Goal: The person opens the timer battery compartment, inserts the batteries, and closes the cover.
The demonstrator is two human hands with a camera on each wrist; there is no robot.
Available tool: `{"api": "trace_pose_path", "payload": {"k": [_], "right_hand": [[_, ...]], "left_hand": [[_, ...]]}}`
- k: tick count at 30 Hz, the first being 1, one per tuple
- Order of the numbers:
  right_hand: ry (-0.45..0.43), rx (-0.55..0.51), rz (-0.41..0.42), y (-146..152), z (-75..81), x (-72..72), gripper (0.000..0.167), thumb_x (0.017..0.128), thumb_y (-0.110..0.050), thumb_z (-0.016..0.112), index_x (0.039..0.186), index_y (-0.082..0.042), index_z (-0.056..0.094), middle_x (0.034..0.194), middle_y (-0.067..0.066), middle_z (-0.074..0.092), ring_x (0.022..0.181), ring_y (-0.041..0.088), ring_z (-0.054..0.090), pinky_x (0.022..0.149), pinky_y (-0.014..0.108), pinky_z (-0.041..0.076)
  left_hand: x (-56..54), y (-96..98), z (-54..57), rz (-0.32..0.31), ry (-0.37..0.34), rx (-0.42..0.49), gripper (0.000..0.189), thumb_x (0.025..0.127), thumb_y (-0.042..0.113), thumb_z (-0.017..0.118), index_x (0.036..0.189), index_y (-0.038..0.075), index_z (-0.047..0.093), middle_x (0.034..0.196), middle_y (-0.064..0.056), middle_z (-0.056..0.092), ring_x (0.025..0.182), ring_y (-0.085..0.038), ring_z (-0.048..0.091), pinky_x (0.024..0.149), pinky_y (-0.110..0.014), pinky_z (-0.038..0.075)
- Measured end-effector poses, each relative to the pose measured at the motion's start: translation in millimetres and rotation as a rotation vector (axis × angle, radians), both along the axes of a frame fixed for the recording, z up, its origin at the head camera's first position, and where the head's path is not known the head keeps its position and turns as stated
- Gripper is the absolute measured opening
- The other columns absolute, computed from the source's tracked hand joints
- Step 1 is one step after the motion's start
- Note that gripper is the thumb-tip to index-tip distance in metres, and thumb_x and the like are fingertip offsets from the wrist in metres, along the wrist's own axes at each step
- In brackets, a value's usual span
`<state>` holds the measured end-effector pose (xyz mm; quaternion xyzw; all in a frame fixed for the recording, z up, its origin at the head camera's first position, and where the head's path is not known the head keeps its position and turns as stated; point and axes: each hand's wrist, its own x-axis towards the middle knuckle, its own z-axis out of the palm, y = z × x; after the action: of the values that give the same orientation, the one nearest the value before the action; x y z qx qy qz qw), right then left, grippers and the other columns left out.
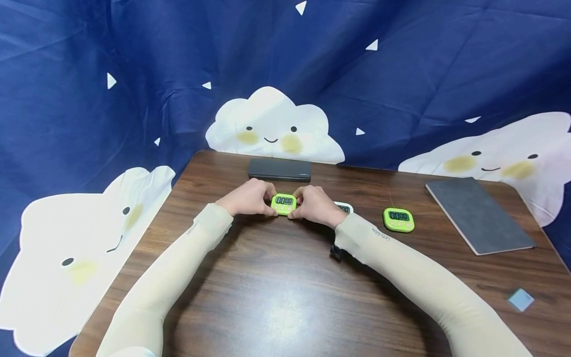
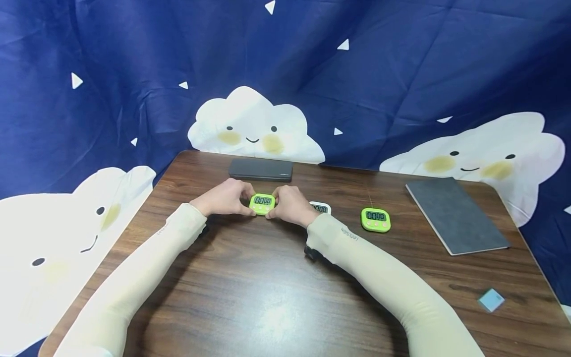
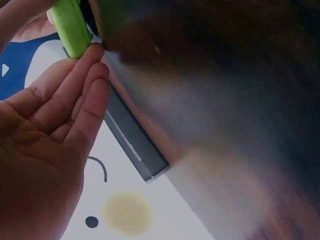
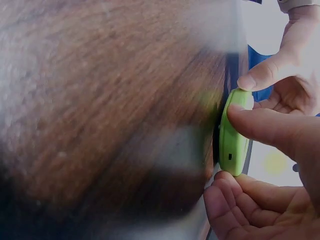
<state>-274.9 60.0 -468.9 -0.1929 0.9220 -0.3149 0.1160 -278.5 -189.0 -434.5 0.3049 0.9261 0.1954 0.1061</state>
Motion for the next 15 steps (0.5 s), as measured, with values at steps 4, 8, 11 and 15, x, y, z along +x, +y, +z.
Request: {"api": "trace_pose_path", "payload": {"k": [4, 8, 11, 15], "right_hand": [[-0.003, 0.041, -0.038, -0.4, -3.1, -1.4, 0.055, 0.079, -0.033, 0.103, 0.121, -0.005, 0.079, 0.104, 0.006, 0.077, 0.094, 0.021, 0.067, 0.085, 0.034, 0.057], [0.024, 0.082, -0.05, 2.1, -23.2, -12.9, 0.056, 0.077, -0.038, 0.104, 0.119, -0.01, 0.08, 0.103, 0.002, 0.077, 0.093, 0.019, 0.069, 0.084, 0.034, 0.058], [0.038, 0.085, -0.049, 1.9, -26.5, -13.6, 0.054, 0.076, -0.039, 0.104, 0.117, -0.012, 0.08, 0.099, -0.001, 0.076, 0.091, 0.016, 0.068, 0.083, 0.031, 0.057], [0.019, 0.073, -0.023, -2.0, -1.7, 2.2, 0.056, 0.081, -0.037, 0.101, 0.123, -0.007, 0.08, 0.103, 0.004, 0.078, 0.092, 0.019, 0.068, 0.083, 0.033, 0.058]], "left_hand": [[-1.7, 4.0, -0.6, -0.011, 0.001, 0.0, 0.041, 0.085, 0.034, 0.095, 0.115, 0.011, 0.079, 0.104, -0.003, 0.081, 0.098, -0.019, 0.072, 0.095, -0.042, 0.062], [-1.4, 6.3, -2.5, -0.01, 0.001, 0.002, 0.04, 0.085, 0.034, 0.094, 0.115, 0.011, 0.079, 0.104, -0.002, 0.081, 0.099, -0.018, 0.072, 0.097, -0.042, 0.062], [-0.2, 5.8, -3.3, -0.008, -0.001, 0.001, 0.04, 0.086, 0.033, 0.094, 0.116, 0.01, 0.08, 0.104, -0.002, 0.082, 0.1, -0.018, 0.072, 0.098, -0.042, 0.062], [1.0, -0.5, -2.0, -0.008, 0.003, -0.007, 0.045, 0.086, 0.038, 0.093, 0.119, 0.01, 0.081, 0.108, -0.002, 0.084, 0.106, -0.02, 0.075, 0.101, -0.044, 0.062]]}}
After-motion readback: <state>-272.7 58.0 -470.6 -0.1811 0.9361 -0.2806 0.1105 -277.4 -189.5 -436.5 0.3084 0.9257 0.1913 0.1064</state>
